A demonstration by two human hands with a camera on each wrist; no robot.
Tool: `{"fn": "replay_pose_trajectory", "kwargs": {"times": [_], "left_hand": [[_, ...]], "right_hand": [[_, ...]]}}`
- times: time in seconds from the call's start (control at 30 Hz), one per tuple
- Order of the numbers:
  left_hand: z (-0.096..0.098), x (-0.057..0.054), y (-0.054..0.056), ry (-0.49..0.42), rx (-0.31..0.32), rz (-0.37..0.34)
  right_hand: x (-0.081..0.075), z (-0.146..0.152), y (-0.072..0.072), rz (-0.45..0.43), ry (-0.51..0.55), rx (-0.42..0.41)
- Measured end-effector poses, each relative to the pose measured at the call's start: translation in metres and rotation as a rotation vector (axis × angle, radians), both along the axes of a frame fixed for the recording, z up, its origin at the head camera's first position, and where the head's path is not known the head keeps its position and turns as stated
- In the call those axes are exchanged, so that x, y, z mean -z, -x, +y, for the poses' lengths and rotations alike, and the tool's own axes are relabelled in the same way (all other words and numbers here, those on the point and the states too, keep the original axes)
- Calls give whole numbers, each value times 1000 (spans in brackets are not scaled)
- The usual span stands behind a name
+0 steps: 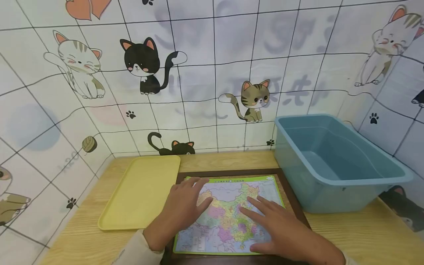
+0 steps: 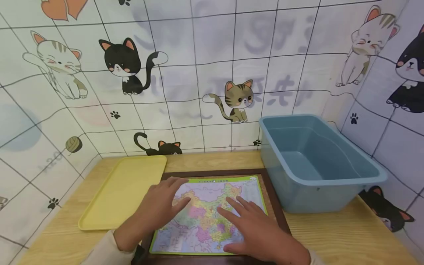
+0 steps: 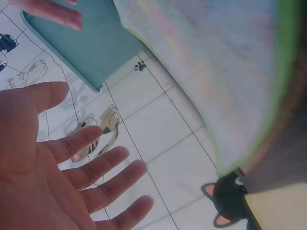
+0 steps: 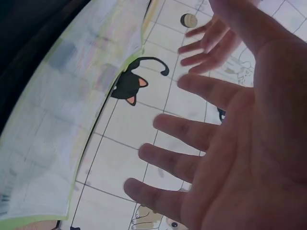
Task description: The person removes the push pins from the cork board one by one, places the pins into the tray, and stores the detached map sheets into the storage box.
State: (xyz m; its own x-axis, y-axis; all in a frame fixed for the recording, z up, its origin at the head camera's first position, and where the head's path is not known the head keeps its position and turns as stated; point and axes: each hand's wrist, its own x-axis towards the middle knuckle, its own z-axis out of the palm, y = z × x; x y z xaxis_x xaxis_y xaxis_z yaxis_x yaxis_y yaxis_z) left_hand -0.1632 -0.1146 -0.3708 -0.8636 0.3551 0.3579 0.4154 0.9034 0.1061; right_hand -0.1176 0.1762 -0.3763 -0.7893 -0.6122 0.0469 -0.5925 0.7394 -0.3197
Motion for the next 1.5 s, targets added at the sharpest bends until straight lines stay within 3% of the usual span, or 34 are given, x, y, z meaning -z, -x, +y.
{"fn": "replay_pose_trajectory", "kwargs": {"times": [0.13, 0.27, 0.5, 0.6, 0.9, 1.17, 1.5], "left_hand": [[12, -8, 8, 25, 6, -69], [29, -14, 19, 48, 19, -180], [66, -18, 55, -37, 39, -411], [76, -14, 68, -23, 13, -436], [88, -2, 88, -9, -16, -459], [94, 7, 100, -80, -53, -516], [96, 16, 111, -105, -70, -515]], "right_hand": [[3, -2, -2, -45, -28, -36], [9, -4, -3, -96, -43, -89], [13, -2, 1, -137, -88, -145], [13, -2, 2, -147, -103, -152], [14, -3, 1, -183, -103, -139], [17, -5, 0, -280, -83, -137], [18, -3, -2, -264, -77, -131]]}}
